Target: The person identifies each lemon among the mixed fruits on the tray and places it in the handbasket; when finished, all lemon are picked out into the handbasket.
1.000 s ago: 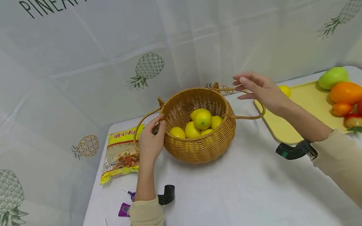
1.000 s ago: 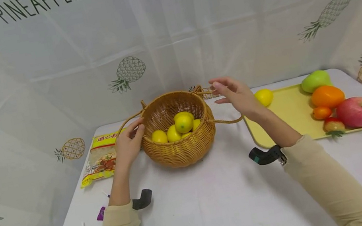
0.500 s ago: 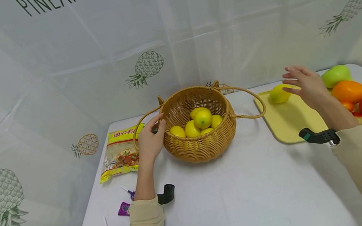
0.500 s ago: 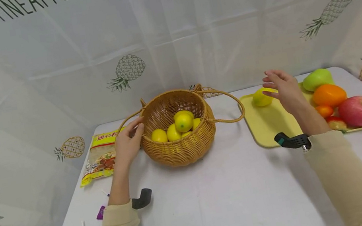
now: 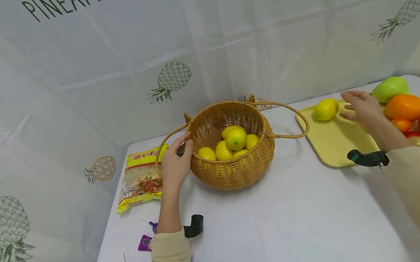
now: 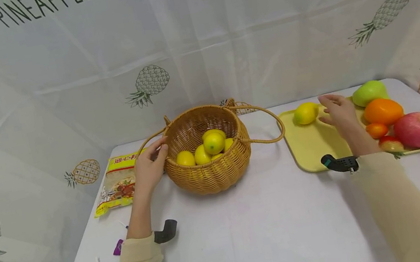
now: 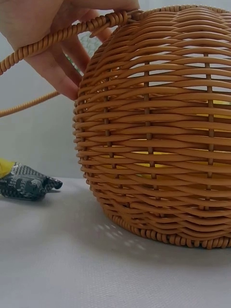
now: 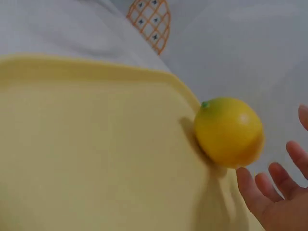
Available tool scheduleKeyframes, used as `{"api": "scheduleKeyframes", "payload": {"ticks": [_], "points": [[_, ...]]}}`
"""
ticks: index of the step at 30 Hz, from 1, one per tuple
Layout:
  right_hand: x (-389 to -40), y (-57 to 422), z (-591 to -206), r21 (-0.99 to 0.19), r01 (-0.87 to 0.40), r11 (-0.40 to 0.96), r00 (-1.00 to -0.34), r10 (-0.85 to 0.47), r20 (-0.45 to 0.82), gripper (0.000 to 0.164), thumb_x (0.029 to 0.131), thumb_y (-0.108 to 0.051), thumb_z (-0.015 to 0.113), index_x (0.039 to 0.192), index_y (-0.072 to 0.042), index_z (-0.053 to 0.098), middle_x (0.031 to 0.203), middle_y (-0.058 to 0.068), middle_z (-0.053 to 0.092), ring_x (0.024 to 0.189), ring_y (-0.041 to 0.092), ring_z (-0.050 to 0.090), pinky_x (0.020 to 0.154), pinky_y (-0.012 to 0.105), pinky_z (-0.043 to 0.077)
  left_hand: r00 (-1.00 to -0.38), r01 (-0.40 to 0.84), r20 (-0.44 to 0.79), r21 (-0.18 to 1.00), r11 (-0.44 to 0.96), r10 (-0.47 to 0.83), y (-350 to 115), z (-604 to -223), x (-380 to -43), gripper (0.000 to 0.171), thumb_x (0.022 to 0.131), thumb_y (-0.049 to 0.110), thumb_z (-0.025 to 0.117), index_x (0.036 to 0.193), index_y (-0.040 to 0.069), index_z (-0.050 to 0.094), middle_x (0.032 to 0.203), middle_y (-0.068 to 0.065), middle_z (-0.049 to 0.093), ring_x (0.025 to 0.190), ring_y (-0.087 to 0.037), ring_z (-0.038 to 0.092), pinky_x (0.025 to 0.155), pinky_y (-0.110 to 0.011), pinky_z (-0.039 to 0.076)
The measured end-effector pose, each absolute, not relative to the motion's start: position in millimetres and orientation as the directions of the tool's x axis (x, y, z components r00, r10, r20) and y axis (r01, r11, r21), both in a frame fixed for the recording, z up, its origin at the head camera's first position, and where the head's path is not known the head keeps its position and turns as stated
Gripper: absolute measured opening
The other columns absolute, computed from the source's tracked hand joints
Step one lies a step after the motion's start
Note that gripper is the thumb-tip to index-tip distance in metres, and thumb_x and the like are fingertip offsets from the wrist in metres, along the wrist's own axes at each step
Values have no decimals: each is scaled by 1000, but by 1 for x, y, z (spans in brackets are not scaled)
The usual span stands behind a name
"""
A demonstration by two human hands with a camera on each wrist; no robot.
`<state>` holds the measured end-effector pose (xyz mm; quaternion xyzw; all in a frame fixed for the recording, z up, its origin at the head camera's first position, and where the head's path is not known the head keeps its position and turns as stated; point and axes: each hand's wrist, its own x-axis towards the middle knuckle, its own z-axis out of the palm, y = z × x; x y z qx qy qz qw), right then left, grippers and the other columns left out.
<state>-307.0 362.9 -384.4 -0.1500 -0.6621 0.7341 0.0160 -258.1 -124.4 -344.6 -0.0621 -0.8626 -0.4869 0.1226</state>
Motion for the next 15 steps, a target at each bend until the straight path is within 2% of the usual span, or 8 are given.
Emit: {"api": "scheduleKeyframes", "payload": {"ticks": [1,4,7,10,15], "points": [[-309,362,-387,-980,182,-78,-956,218,-195,78,88,-49,61,152,-18,29,158,8,14,143,29,14,82,20,50,-962,229,274,825,517,-12,-124,-345,-258,36,100,30,55,133,18,62,129,-11,61,114,-26,58,78,-42,47],[-314,357,-392,-979,183,86,-966,200,-163,91,90,-52,56,157,-10,10,159,19,-1,144,38,10,86,23,48,-962,228,274,825,518,-13,-125,-345,-258,37,100,32,54,133,18,62,129,-11,61,114,-26,58,78,-42,47],[-319,352,-397,-960,151,234,-979,169,-113,90,94,-50,53,156,-7,4,156,28,-6,140,46,14,83,21,49,-964,223,267,828,515,-12,-125,-345,-257,37,100,32,54,133,18,61,131,-10,59,116,-27,57,82,-44,47],[-323,347,-401,-933,117,341,-988,131,-76,87,96,-47,52,155,-4,5,154,32,-5,136,49,21,74,14,48,-965,216,261,829,515,-16,-125,-345,-257,36,100,32,54,133,19,61,131,-10,59,117,-26,57,85,-46,47],[-327,343,-403,-873,105,476,-991,125,-51,87,96,-49,52,154,-1,11,152,37,7,131,49,29,64,7,42,-966,214,259,825,523,-13,-125,-345,-258,37,100,33,54,134,20,61,131,-10,59,116,-27,57,86,-46,47]]}}
